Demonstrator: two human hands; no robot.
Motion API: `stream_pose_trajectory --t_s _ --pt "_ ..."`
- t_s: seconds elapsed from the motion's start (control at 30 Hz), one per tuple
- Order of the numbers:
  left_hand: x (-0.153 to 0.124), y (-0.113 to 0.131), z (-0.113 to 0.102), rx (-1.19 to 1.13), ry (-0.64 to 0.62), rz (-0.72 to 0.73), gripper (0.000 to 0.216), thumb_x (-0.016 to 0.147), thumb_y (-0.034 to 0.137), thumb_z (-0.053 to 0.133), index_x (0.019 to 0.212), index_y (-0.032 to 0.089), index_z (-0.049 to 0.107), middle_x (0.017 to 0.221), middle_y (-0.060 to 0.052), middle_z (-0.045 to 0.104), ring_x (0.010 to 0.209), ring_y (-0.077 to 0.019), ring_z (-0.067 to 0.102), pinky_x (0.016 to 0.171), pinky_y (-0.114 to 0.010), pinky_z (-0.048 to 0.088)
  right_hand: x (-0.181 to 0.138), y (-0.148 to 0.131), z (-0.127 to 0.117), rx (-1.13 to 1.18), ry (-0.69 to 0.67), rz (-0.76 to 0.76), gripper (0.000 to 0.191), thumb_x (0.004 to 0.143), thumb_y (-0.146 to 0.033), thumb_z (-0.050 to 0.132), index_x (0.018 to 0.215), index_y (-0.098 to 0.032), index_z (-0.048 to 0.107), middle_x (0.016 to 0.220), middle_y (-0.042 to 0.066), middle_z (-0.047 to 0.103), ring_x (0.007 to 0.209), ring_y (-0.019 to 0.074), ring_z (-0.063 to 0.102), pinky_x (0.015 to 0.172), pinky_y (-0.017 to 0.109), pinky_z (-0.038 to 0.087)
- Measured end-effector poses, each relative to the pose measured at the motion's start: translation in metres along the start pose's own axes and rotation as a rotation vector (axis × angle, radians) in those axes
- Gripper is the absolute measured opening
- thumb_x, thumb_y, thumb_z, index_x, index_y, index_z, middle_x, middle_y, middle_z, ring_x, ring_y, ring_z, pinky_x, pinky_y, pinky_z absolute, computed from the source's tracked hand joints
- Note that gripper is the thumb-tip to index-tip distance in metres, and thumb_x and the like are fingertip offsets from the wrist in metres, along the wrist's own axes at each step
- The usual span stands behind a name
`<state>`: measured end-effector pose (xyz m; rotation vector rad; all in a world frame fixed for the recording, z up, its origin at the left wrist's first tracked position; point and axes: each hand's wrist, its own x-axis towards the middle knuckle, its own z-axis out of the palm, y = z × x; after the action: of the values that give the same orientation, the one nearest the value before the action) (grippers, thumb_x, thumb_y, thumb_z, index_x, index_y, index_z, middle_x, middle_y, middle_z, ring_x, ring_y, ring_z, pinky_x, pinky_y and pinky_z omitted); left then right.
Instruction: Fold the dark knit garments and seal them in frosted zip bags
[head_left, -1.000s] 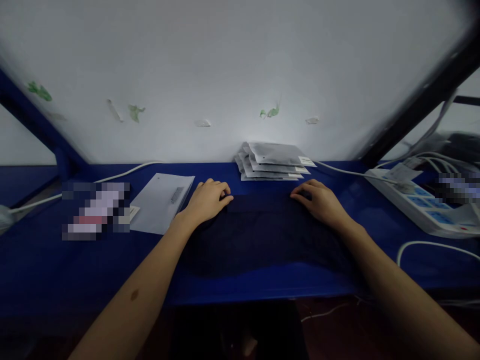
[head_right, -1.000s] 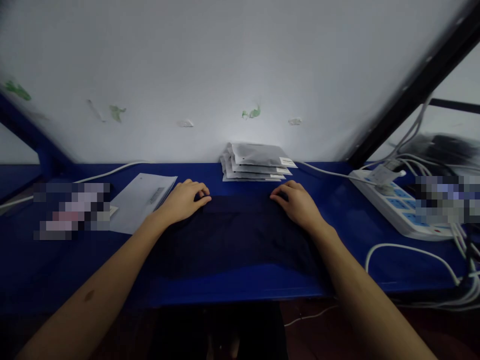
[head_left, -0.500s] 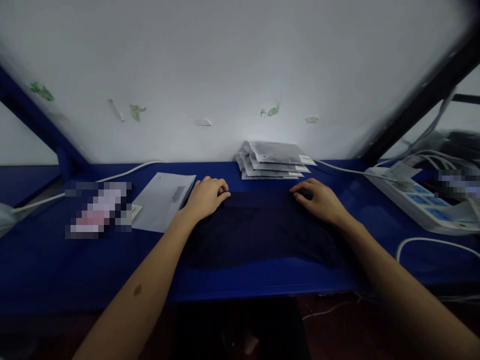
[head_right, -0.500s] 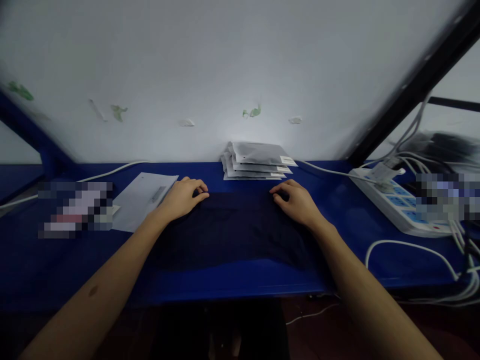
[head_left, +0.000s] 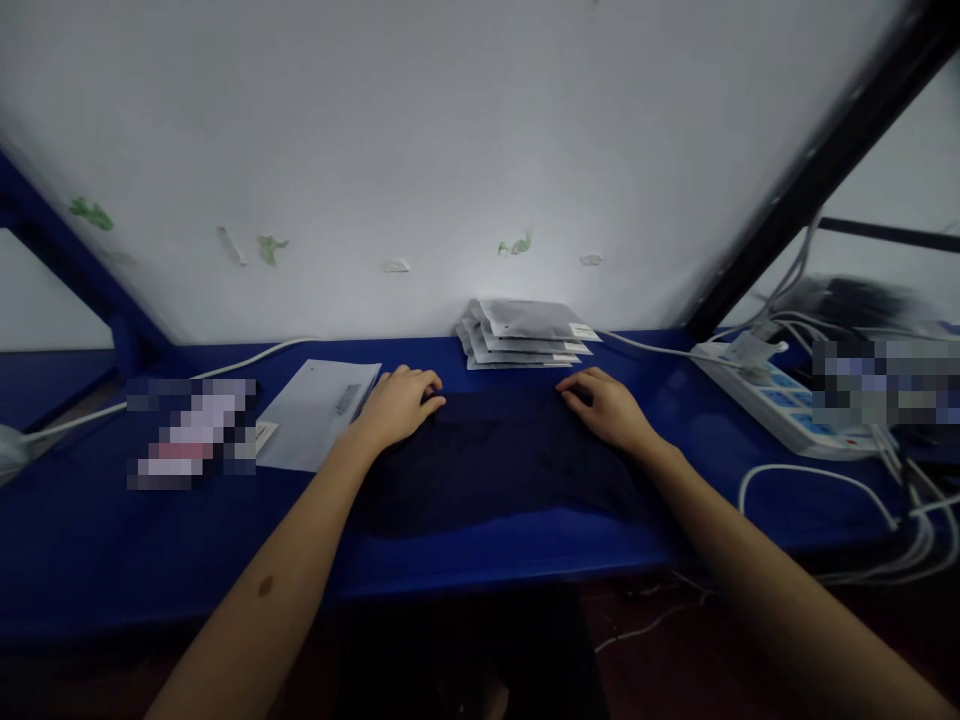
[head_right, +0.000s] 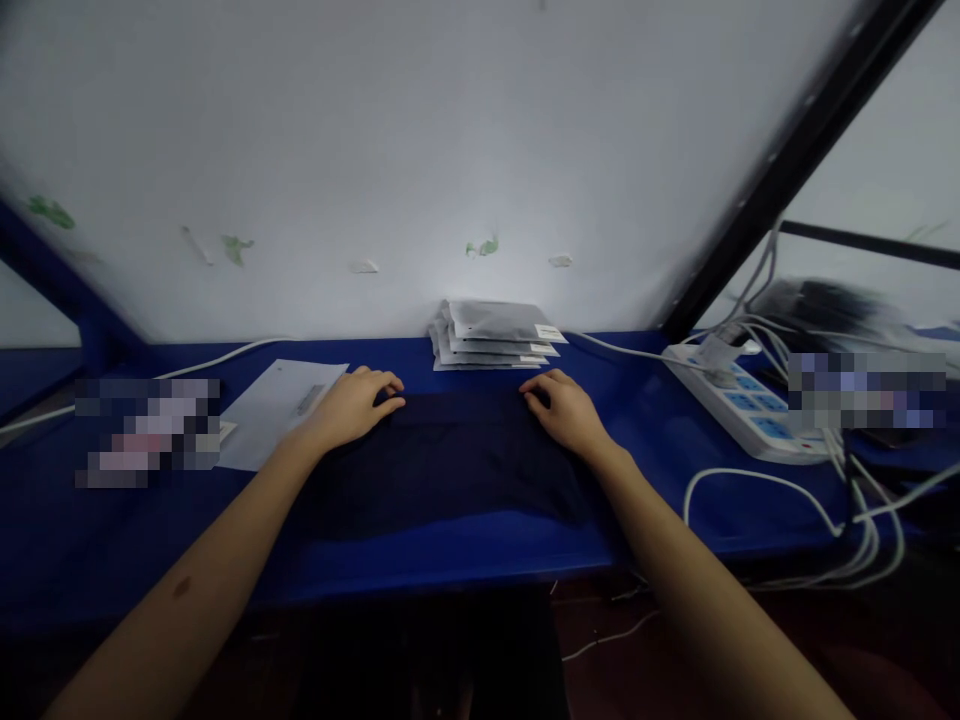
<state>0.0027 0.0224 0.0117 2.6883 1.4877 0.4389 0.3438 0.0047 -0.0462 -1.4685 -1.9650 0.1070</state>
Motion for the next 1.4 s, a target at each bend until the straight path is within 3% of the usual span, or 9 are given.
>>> stream_pose_trajectory --t_s 0.1,0.2,0.27,0.4,0.57,0.7,0.9,1.1,1.4 --pt "-0.023 0.018 -0.024 -0.067 0.107 0.037 0.017 0.093 0.028 0.062 0.109 0.021 0.066 0.109 -0.004 0.071 0.104 -0.025 0.059 0.092 -0.04 0.046 -0.012 -0.016 -0.012 0.012 0.062 0.002 0.02 0.091 -0.032 0.054 0.101 -0.022 0.067 0.099 0.008 0.066 0.09 0.0226 0.065 0.084 0.039 0.052" --pt "-0.065 0.037 -0.046 -0.21 0.219 0.094 0.014 0.097 0.032 0.057 0.101 0.025 0.068 0.106 -0.001 0.07 0.101 -0.0202 0.06 0.096 -0.04 0.045 -0.036 -0.04 -0.034 0.037 0.124 -0.041 0.018 0.095 -0.034 0.052 0.098 -0.023 0.066 0.1 0.006 0.068 0.094 0.0223 0.065 0.087 0.038 0.051" --pt "-0.097 0.042 -0.05 -0.252 0.182 0.096 0.017 0.097 0.036 0.057 0.094 0.026 0.07 0.101 0.0 0.07 0.098 -0.0199 0.061 0.092 -0.039 0.048 -0.058 -0.056 -0.05 0.076 0.064 -0.082 0.017 0.096 -0.035 0.052 0.095 -0.024 0.065 0.098 0.006 0.069 0.092 0.0212 0.066 0.086 0.037 0.052" --pt "-0.149 0.03 -0.038 -0.239 -0.005 0.029 0.017 0.094 0.041 0.061 0.09 0.032 0.076 0.101 0.0 0.07 0.099 -0.0211 0.062 0.09 -0.04 0.049 -0.099 -0.069 -0.073 0.102 -0.144 -0.171 0.015 0.093 -0.038 0.06 0.096 -0.026 0.068 0.103 0.006 0.07 0.1 0.0217 0.065 0.089 0.037 0.053" --pt "-0.175 0.009 -0.021 -0.216 0.011 -0.015 0.019 0.092 0.046 0.063 0.1 0.035 0.076 0.112 0.002 0.07 0.11 -0.0231 0.06 0.097 -0.041 0.048 -0.127 -0.047 -0.077 -0.025 -0.286 -0.185 0.021 0.09 -0.041 0.063 0.106 -0.029 0.071 0.119 0.005 0.069 0.11 0.0233 0.065 0.095 0.042 0.053" --pt "-0.176 0.008 -0.018 -0.179 0.08 -0.03 0.027 0.095 0.049 0.055 0.097 0.031 0.075 0.104 0.0 0.072 0.102 -0.0232 0.063 0.096 -0.042 0.048 -0.137 -0.036 -0.072 -0.079 -0.222 -0.193 0.02 0.096 -0.033 0.053 0.106 -0.028 0.07 0.121 0.003 0.07 0.108 0.0216 0.067 0.096 0.041 0.053" --pt "-0.165 0.017 -0.028 -0.165 0.091 -0.138 0.023 0.096 0.042 0.05 0.092 0.027 0.067 0.097 -0.002 0.071 0.095 -0.0245 0.064 0.089 -0.041 0.05 -0.129 -0.049 -0.07 -0.015 -0.064 -0.096 0.014 0.093 -0.036 0.055 0.098 -0.029 0.066 0.105 0.006 0.072 0.102 0.0244 0.066 0.09 0.042 0.054" --pt "-0.139 0.015 -0.044 -0.155 0.242 -0.277 0.021 0.094 0.04 0.046 0.095 0.026 0.061 0.093 -0.003 0.069 0.088 -0.0243 0.064 0.081 -0.037 0.051 -0.088 -0.057 -0.071 -0.008 0.153 0.037 0.015 0.091 -0.037 0.054 0.092 -0.027 0.064 0.093 0.007 0.069 0.089 0.0253 0.066 0.083 0.042 0.053" --pt "-0.064 -0.023 -0.041 -0.067 0.24 -0.193 0.014 0.094 0.03 0.047 0.094 0.022 0.058 0.081 -0.003 0.066 0.081 -0.0222 0.061 0.074 -0.034 0.045 -0.013 -0.039 -0.039 -0.125 0.155 0.177 0.017 0.09 -0.033 0.053 0.092 -0.023 0.067 0.089 0.006 0.073 0.083 0.0244 0.065 0.073 0.036 0.047"
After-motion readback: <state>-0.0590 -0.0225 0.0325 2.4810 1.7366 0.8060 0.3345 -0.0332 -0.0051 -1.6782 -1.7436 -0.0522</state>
